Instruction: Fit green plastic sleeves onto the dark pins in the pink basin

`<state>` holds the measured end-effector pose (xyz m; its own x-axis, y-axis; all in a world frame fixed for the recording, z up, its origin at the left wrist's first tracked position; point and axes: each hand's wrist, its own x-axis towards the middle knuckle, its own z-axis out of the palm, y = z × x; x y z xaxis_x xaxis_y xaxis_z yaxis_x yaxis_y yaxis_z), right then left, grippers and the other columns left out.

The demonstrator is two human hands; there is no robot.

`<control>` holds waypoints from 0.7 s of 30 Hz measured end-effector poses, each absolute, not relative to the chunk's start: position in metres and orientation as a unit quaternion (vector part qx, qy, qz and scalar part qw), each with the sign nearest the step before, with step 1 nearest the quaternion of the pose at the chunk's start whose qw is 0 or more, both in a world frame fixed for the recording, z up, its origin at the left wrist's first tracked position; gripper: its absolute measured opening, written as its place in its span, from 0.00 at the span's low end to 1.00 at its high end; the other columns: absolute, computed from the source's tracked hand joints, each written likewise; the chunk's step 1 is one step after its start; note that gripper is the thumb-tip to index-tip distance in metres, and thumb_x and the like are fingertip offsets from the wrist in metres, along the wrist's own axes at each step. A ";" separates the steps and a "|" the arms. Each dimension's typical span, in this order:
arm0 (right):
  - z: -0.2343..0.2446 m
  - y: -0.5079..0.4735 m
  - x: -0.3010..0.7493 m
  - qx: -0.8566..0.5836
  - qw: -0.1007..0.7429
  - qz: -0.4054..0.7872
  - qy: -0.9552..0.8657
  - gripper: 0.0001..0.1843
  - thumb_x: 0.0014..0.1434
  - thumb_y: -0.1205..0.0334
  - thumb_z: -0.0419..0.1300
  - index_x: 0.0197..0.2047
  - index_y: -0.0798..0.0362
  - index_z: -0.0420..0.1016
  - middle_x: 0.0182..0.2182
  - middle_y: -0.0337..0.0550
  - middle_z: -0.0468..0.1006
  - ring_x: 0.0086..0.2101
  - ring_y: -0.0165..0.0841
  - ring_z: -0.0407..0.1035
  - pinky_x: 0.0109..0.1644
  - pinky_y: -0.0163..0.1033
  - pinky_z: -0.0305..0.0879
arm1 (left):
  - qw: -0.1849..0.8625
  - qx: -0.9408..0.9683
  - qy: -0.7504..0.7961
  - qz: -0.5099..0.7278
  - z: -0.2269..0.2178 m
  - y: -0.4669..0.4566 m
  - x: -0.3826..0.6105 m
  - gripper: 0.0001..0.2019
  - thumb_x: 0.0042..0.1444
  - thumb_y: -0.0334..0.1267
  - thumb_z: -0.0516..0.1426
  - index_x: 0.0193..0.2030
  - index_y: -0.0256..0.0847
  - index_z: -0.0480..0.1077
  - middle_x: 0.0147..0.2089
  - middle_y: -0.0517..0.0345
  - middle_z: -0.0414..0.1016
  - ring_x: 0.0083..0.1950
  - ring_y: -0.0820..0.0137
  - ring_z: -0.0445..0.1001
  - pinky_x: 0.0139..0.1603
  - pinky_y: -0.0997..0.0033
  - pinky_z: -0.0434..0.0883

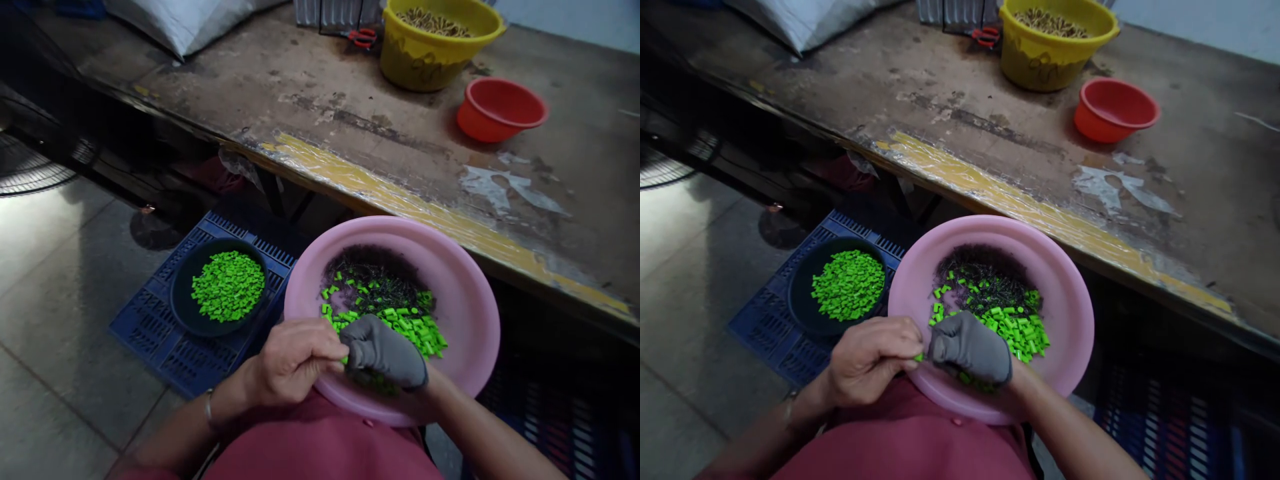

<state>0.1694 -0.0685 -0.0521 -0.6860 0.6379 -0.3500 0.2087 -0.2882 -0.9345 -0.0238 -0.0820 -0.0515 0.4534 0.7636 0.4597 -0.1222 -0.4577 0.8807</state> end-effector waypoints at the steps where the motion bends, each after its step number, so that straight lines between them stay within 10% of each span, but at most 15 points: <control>1: -0.054 -0.067 0.168 -0.375 0.155 0.700 -0.588 0.33 0.58 0.33 0.50 0.18 0.54 0.62 0.15 0.32 0.61 0.18 0.24 0.53 0.22 0.32 0.51 | 0.464 0.713 0.252 0.461 -0.048 -0.083 -0.032 0.09 0.55 0.25 0.57 0.42 0.39 0.71 0.31 0.53 0.76 0.34 0.69 0.74 0.36 0.67 0.73; 9: -0.085 -0.064 0.153 -0.505 -0.101 0.192 -0.836 0.13 0.60 0.73 0.54 0.45 0.56 0.75 0.40 0.52 0.79 0.41 0.38 0.72 0.43 0.40 0.65 | 0.191 0.617 0.694 0.318 -0.059 -0.078 -0.133 0.05 0.54 0.38 0.57 0.36 0.41 0.70 0.32 0.59 0.72 0.32 0.70 0.72 0.38 0.70 0.69; 17: -0.098 -0.070 0.131 -0.491 -0.163 0.147 -0.843 0.19 0.58 0.79 0.49 0.50 0.66 0.73 0.44 0.64 0.75 0.43 0.46 0.71 0.42 0.48 0.67 | 0.022 0.647 0.745 0.163 -0.079 -0.075 -0.138 0.15 0.61 0.44 0.52 0.48 0.38 0.68 0.37 0.52 0.73 0.39 0.62 0.72 0.39 0.66 0.66; 21: -0.098 -0.066 0.134 -0.484 -0.156 0.150 -0.848 0.19 0.59 0.78 0.49 0.52 0.65 0.71 0.48 0.65 0.74 0.48 0.45 0.69 0.49 0.48 0.65 | 0.138 0.774 0.566 0.247 -0.060 -0.085 -0.079 0.07 0.63 0.35 0.51 0.39 0.39 0.70 0.37 0.53 0.73 0.41 0.66 0.70 0.46 0.66 0.66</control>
<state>0.1341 -0.0661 -0.0981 -0.4820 0.7741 -0.4103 0.8680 0.4855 -0.1039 -0.0794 -0.0850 -0.0595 0.2374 0.9445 0.2272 0.8084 -0.3217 0.4928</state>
